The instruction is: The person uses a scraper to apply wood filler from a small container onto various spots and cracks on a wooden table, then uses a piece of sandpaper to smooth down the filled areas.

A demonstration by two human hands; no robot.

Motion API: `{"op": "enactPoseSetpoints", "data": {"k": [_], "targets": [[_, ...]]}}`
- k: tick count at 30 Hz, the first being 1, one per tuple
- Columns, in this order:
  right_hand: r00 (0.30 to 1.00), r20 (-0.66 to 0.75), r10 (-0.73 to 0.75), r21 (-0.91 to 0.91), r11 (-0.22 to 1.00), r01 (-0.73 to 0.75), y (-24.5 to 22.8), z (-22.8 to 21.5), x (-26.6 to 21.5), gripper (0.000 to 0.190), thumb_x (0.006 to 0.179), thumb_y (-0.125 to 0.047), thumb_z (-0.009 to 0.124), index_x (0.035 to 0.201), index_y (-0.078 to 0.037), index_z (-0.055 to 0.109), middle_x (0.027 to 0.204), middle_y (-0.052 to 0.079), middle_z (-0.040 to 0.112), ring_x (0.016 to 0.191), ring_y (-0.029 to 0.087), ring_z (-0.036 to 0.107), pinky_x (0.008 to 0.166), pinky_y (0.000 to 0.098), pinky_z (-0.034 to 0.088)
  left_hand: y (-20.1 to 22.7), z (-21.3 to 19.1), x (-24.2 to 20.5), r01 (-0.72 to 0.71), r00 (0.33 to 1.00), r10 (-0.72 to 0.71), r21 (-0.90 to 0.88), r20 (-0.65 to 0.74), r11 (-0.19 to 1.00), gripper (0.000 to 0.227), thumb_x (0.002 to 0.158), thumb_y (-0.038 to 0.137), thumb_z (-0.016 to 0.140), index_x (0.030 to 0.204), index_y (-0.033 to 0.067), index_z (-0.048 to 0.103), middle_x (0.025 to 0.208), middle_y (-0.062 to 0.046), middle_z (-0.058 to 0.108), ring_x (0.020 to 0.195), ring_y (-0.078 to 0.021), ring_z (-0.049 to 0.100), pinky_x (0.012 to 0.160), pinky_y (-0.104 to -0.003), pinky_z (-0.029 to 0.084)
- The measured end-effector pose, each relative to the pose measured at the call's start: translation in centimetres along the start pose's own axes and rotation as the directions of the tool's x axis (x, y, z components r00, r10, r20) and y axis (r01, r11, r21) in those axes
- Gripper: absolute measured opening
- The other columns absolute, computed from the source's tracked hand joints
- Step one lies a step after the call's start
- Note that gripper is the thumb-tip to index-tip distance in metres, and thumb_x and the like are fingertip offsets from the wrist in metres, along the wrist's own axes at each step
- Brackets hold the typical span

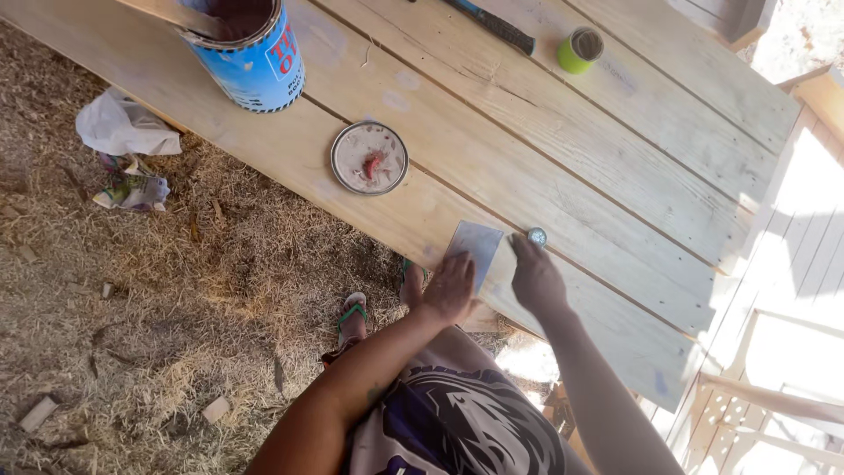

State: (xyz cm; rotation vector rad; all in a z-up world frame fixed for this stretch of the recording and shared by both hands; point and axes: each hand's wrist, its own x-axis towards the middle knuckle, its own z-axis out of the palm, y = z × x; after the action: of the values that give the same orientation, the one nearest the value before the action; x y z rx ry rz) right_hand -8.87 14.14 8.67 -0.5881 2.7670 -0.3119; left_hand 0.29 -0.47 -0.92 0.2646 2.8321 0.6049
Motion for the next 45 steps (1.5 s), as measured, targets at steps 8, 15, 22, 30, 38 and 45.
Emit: {"op": "enactPoseSetpoints", "data": {"k": [8, 15, 22, 30, 38, 45], "targets": [[0.974, 0.157, -0.166, -0.277, 0.939, 0.205, -3.7, 8.6, -5.4, 0.033, 0.083, -0.011, 0.061, 0.116, -0.009, 0.058, 0.108, 0.012, 0.057, 0.107, 0.033, 0.059, 0.084, 0.0524, 0.050, -4.1, 3.3, -3.3, -0.036, 0.978, 0.028, -0.033, -0.205, 0.999, 0.074, 0.092, 0.034, 0.059, 0.148, -0.0089, 0.039, 0.160, -0.025, 0.031, 0.149, -0.0389, 0.030, 0.122, -0.058, 0.020], [0.978, 0.063, -0.198, -0.397, 0.894, 0.207, -1.1, 11.1, 0.4, 0.034, 0.090, -0.010, 0.058, 0.123, -0.006, 0.057, 0.111, 0.014, 0.057, 0.104, 0.031, 0.059, 0.082, 0.0488, 0.050, -4.5, 3.2, -3.8, -0.022, 0.993, 0.024, 0.014, -0.114, 1.000, 0.069, 0.093, 0.033, 0.060, 0.152, 0.0030, 0.041, 0.166, -0.015, 0.025, 0.153, -0.0354, 0.022, 0.120, -0.070, 0.014], [0.977, -0.035, -0.210, -0.229, 0.953, 0.196, 1.5, 7.2, 9.2, 0.039, 0.085, -0.004, 0.057, 0.121, -0.011, 0.068, 0.119, 0.013, 0.061, 0.114, 0.033, 0.058, 0.092, 0.0496, 0.049, -3.9, 1.7, -4.3, 0.026, 0.999, -0.027, -0.008, -0.034, 1.000, 0.075, 0.090, 0.030, 0.059, 0.155, 0.0010, 0.034, 0.169, -0.015, 0.020, 0.154, -0.0362, 0.018, 0.119, -0.067, 0.013], [0.891, 0.222, -0.397, -0.227, 0.867, 0.443, -1.4, 7.9, -3.8, 0.051, 0.082, -0.006, 0.059, 0.132, -0.011, 0.062, 0.122, 0.006, 0.060, 0.122, 0.024, 0.056, 0.098, 0.0456, 0.043, -4.5, 3.6, -5.5, 0.056, 0.985, -0.082, -0.168, -0.152, 0.984, 0.076, 0.089, 0.029, 0.059, 0.155, 0.0013, 0.033, 0.167, -0.014, 0.024, 0.156, -0.0318, 0.018, 0.123, -0.063, 0.013], [0.859, 0.205, -0.469, -0.283, 0.812, 0.511, -3.8, 8.5, 1.9, 0.041, 0.090, -0.013, 0.060, 0.131, -0.010, 0.063, 0.121, 0.007, 0.059, 0.120, 0.025, 0.056, 0.097, 0.0455, 0.044, -7.5, 5.0, -4.6, -0.067, 0.967, 0.011, -0.214, -0.254, 0.974, 0.074, 0.088, 0.024, 0.063, 0.154, -0.0016, 0.040, 0.165, -0.016, 0.033, 0.153, -0.0300, 0.026, 0.122, -0.055, 0.019], [0.832, 0.466, -0.301, -0.385, 0.777, 0.498, -1.4, 7.4, 0.9, 0.046, 0.089, -0.011, 0.057, 0.135, -0.014, 0.059, 0.133, 0.008, 0.055, 0.120, 0.024, 0.053, 0.091, 0.0449, 0.046, -7.3, 3.9, -6.7, -0.048, 0.958, -0.004, -0.173, -0.286, 0.984, 0.059, 0.089, 0.024, 0.063, 0.145, 0.0068, 0.053, 0.159, -0.018, 0.038, 0.150, -0.0330, 0.032, 0.119, -0.059, 0.024]]}}
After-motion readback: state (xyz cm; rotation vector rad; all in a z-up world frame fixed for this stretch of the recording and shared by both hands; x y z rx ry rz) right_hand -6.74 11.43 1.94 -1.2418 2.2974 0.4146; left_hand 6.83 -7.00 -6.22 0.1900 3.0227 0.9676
